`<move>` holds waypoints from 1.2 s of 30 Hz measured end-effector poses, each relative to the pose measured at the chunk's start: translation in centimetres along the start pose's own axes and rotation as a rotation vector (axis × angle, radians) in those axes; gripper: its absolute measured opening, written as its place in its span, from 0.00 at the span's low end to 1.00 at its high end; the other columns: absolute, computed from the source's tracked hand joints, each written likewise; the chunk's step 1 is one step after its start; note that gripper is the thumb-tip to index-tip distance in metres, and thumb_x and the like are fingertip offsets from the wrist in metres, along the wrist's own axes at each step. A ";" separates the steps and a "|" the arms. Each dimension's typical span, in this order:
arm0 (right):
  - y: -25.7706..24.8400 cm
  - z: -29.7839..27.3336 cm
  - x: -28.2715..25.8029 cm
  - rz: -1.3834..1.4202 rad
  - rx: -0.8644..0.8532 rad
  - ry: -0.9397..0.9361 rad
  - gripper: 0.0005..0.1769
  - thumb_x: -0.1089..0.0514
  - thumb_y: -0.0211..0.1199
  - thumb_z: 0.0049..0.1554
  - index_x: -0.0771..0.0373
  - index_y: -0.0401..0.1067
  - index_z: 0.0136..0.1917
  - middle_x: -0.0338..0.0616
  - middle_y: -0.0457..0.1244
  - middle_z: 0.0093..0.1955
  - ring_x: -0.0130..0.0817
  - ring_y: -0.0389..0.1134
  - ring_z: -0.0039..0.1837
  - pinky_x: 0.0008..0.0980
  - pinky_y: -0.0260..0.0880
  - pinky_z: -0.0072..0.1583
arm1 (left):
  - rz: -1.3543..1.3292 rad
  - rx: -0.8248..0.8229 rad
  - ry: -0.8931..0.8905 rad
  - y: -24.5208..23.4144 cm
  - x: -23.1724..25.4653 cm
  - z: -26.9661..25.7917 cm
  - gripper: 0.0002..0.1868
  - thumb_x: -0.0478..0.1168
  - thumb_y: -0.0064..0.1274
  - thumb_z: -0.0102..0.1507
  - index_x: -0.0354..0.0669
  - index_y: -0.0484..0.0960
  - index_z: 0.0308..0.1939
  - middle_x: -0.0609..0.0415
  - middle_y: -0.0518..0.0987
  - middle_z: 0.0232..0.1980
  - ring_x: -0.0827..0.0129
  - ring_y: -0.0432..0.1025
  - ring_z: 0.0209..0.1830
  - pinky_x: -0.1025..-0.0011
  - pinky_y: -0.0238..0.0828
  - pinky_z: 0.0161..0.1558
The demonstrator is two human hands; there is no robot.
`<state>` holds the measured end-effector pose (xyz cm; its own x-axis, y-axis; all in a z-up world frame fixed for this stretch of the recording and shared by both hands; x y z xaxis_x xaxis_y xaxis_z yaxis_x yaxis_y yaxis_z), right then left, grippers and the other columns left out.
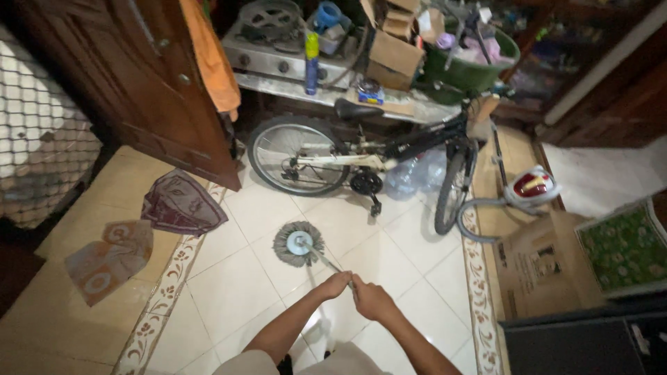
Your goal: The person mops a tiled floor using a spin mop in a cluttered indoor room. They repeatedly push and pull the mop across the same area near a bicycle, a wardrobe, and stacked water bottles, without moving to new sections.
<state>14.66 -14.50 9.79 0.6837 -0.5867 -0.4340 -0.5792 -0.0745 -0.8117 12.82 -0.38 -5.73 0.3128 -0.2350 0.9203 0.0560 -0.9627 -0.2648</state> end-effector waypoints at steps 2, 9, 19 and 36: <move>-0.7 -1.3 -0.1 0.017 -0.026 0.047 0.23 0.52 0.42 0.65 0.50 0.52 0.73 0.63 0.66 0.43 0.64 0.66 0.43 0.58 0.62 0.43 | -0.047 -0.030 0.027 1.1 0.5 -0.4 0.25 0.57 0.29 0.70 0.47 0.77 0.55 0.54 0.76 0.62 0.68 0.68 0.63 0.69 0.57 0.68; 2.5 0.0 3.3 0.129 0.036 0.016 0.25 0.54 0.44 0.63 0.51 0.50 0.73 0.62 0.66 0.44 0.62 0.66 0.42 0.57 0.61 0.43 | -0.088 -0.005 -0.048 2.4 1.9 0.8 0.18 0.50 0.27 0.72 0.53 0.70 0.34 0.57 0.75 0.41 0.70 0.67 0.44 0.67 0.62 0.53; -1.0 -5.7 -1.0 0.159 -0.055 0.318 0.12 0.53 0.39 0.65 0.53 0.54 0.61 0.48 0.61 0.37 0.43 0.59 0.37 0.45 0.54 0.39 | 0.022 -0.224 -0.167 4.1 2.5 -0.3 0.15 0.51 0.30 0.67 0.53 0.70 0.35 0.61 0.75 0.46 0.72 0.65 0.45 0.66 0.63 0.49; 5.7 -3.5 -6.2 0.255 0.041 0.452 0.12 0.49 0.41 0.65 0.51 0.49 0.61 0.54 0.63 0.41 0.55 0.62 0.40 0.52 0.56 0.42 | 0.365 -0.391 0.131 0.0 -0.5 -2.1 0.17 0.47 0.28 0.71 0.50 0.70 0.33 0.52 0.79 0.45 0.62 0.70 0.45 0.61 0.64 0.51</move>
<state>5.57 -14.16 9.23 0.2581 -0.8723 -0.4153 -0.6781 0.1426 -0.7210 10.70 -0.52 -5.58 0.1238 -0.5539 0.8233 -0.3986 -0.7876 -0.4700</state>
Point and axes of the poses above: each hand's wrist, its own z-axis towards the middle knuckle, its own y-axis out of the palm, x = y × z, the point moved 3 cm from there along z, towards the middle knuckle
